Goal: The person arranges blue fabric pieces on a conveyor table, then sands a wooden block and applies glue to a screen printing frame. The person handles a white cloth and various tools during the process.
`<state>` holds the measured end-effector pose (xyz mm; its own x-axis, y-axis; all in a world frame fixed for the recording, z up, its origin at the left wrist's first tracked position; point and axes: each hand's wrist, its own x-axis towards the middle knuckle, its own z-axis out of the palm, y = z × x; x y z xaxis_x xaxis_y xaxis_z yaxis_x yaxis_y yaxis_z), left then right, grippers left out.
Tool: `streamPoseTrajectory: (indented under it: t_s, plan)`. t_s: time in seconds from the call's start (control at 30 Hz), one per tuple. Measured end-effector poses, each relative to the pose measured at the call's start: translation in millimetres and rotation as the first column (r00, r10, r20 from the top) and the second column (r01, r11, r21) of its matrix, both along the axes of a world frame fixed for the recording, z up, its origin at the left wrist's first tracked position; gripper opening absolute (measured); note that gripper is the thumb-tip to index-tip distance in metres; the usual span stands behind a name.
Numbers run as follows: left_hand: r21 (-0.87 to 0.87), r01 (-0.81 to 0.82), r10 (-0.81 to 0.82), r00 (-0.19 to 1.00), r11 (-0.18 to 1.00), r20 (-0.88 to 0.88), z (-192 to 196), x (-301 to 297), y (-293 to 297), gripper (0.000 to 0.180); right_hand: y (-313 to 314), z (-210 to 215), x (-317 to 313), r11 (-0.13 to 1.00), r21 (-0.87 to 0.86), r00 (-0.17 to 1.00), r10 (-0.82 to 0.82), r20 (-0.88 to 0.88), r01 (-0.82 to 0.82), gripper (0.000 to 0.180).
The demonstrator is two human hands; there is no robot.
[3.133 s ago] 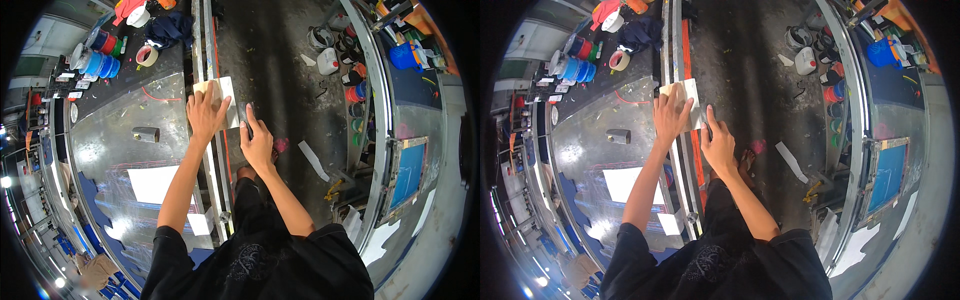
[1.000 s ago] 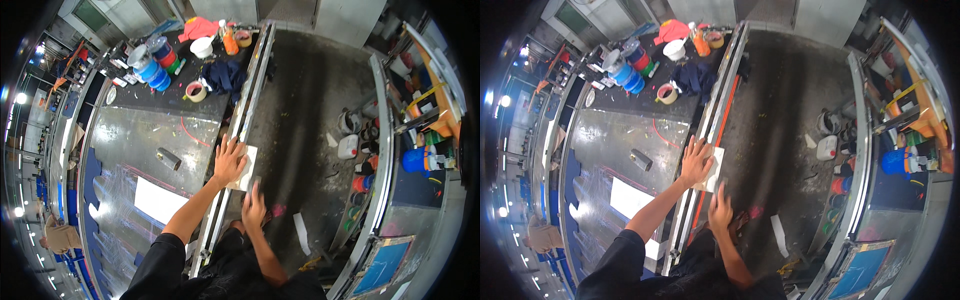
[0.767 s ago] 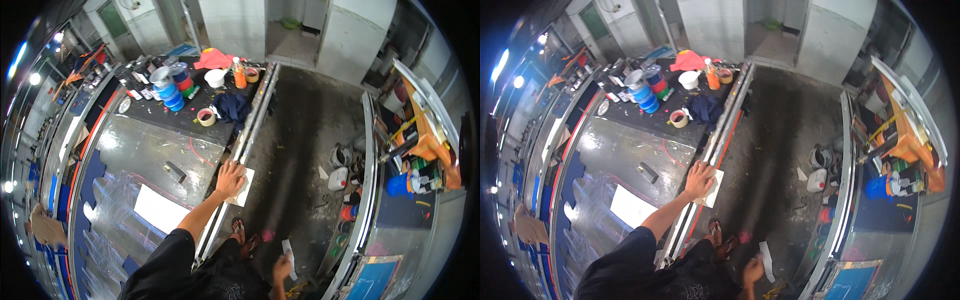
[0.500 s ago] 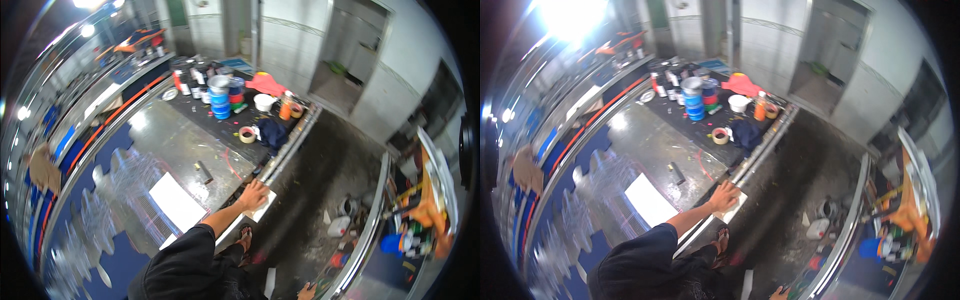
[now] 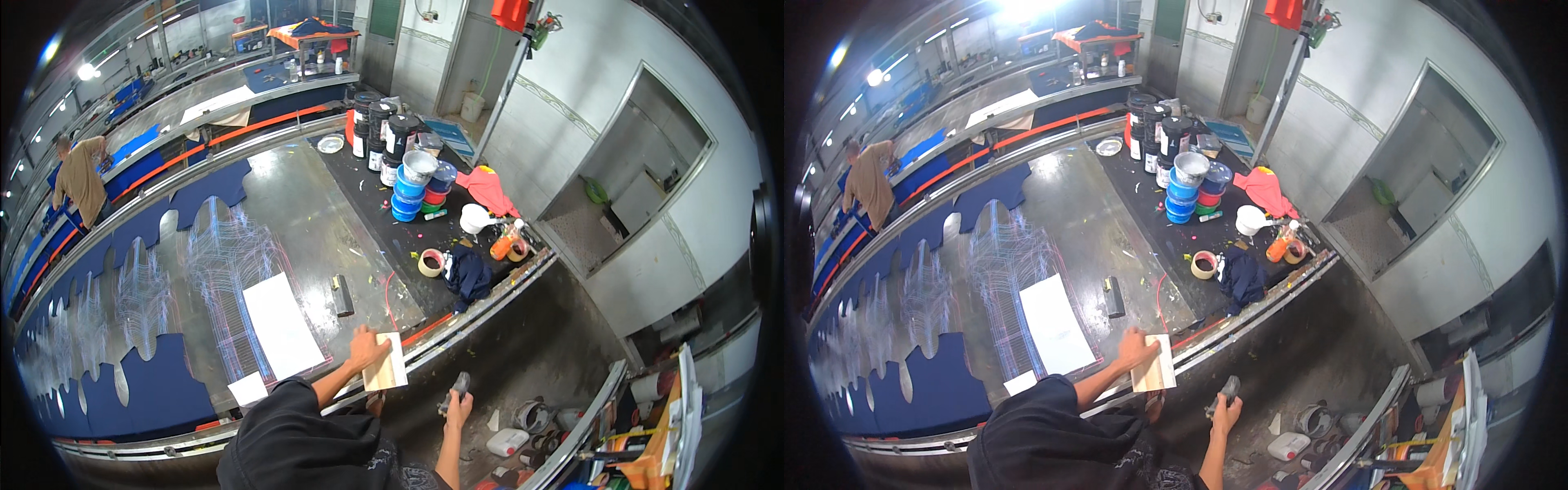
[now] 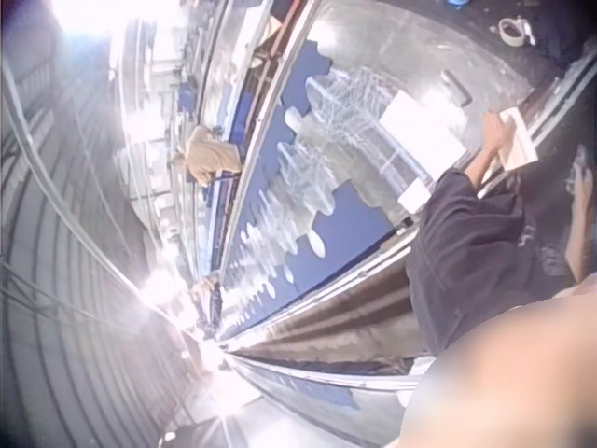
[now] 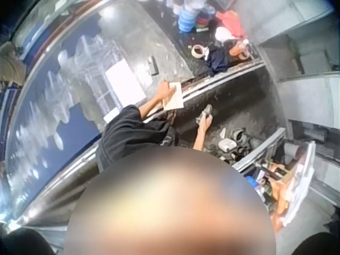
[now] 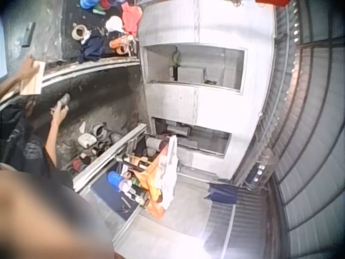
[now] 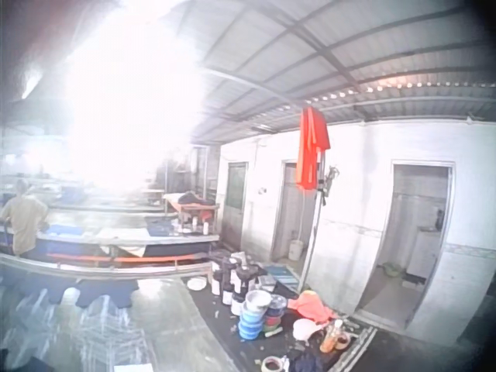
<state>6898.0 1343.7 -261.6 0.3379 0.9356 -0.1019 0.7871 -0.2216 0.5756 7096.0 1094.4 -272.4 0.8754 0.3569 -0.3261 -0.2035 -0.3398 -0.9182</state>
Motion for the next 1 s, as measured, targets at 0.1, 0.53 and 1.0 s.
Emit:
streamPoseTrajectory:
  t_s: [0.1,0.53,1.0]
  plan:
    - [-0.009,-0.245,0.244,0.958,0.969,0.153,8.4,-6.9,-10.0,0.055,40.7,30.9,32.3,0.989,0.131,0.992,0.084,-0.094,-0.071,0.026]
    - [-0.929,-0.249,0.962,0.047,0.273,0.270,-23.7,-77.8,-20.9,0.054,300.6,86.8,158.1,0.940,0.133,0.949,0.313,0.037,-0.315,0.074]
    - [-0.900,0.366,0.959,0.060,0.236,0.276,37.0,19.8,-49.9,0.062,147.1,95.7,-3.5,0.677,0.516,0.604,0.724,-0.334,-0.525,0.073]
